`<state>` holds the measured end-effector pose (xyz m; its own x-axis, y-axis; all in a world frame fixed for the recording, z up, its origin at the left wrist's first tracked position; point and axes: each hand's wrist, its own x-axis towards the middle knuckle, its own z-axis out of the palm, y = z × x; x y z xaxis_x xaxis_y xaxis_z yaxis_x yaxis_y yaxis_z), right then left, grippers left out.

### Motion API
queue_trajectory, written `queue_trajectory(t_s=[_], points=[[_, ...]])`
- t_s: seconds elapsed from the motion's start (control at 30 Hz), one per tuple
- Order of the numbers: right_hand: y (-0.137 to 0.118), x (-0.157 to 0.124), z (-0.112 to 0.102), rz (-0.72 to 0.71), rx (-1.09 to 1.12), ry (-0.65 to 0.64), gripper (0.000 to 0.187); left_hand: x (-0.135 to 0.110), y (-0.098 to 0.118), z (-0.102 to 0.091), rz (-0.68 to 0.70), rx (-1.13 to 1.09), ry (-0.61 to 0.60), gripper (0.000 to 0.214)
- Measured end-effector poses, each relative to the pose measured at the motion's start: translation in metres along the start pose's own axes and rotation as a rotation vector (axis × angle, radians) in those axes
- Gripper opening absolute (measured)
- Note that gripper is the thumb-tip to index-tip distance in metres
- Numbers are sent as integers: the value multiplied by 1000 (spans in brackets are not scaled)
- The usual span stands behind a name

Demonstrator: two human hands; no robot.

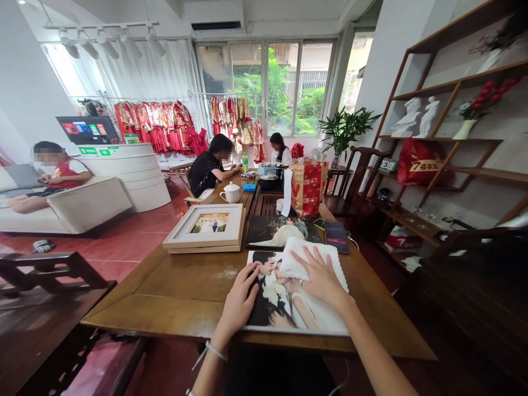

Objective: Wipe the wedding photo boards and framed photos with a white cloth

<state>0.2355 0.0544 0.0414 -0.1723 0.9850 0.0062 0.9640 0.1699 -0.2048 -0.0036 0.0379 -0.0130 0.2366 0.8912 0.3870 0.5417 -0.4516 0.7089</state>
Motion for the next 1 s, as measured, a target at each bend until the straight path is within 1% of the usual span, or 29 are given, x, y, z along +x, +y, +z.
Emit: queue_trajectory(t_s=[0.07,0.13,0.2,0.27,0.33,0.4,0.47,0.53,0.67,0.73,0.8,0.87,0.93,1.0], points=[[-7,-17,3,-34,3,1,76,0,0,1,4,-1,13,42],[-16,-42,6,-79,15,-20,83,0,-1,2,1,0,23,42],[-26,-70,8,-127,40,-61,91,0,-1,2,-3,2,26,42],[-33,-93,8,-164,79,-134,98,0,-1,3,-7,7,21,42],[-36,-108,6,-184,118,-216,101,0,-2,3,-10,11,12,42],[-32,-111,2,-194,147,-256,100,0,-2,2,-13,13,5,42],[-26,-104,-1,-184,155,-231,95,0,-2,2,-13,14,0,43],[-18,-88,-3,-145,141,-173,88,0,-2,1,-13,14,-6,43],[-14,-46,-2,21,111,-74,67,0,0,0,-13,7,-12,43],[-16,-27,-3,86,118,-65,66,0,0,0,-12,3,-17,43],[-18,-10,-4,77,114,-68,70,0,0,-1,-9,-1,-18,43],[-18,1,-5,28,98,-61,70,1,0,-1,-3,-4,-13,43],[-18,6,-6,-12,93,-42,69,1,1,-1,-3,-4,-9,43],[-20,1,-5,-65,107,-33,67,1,0,0,-10,-1,-11,43]])
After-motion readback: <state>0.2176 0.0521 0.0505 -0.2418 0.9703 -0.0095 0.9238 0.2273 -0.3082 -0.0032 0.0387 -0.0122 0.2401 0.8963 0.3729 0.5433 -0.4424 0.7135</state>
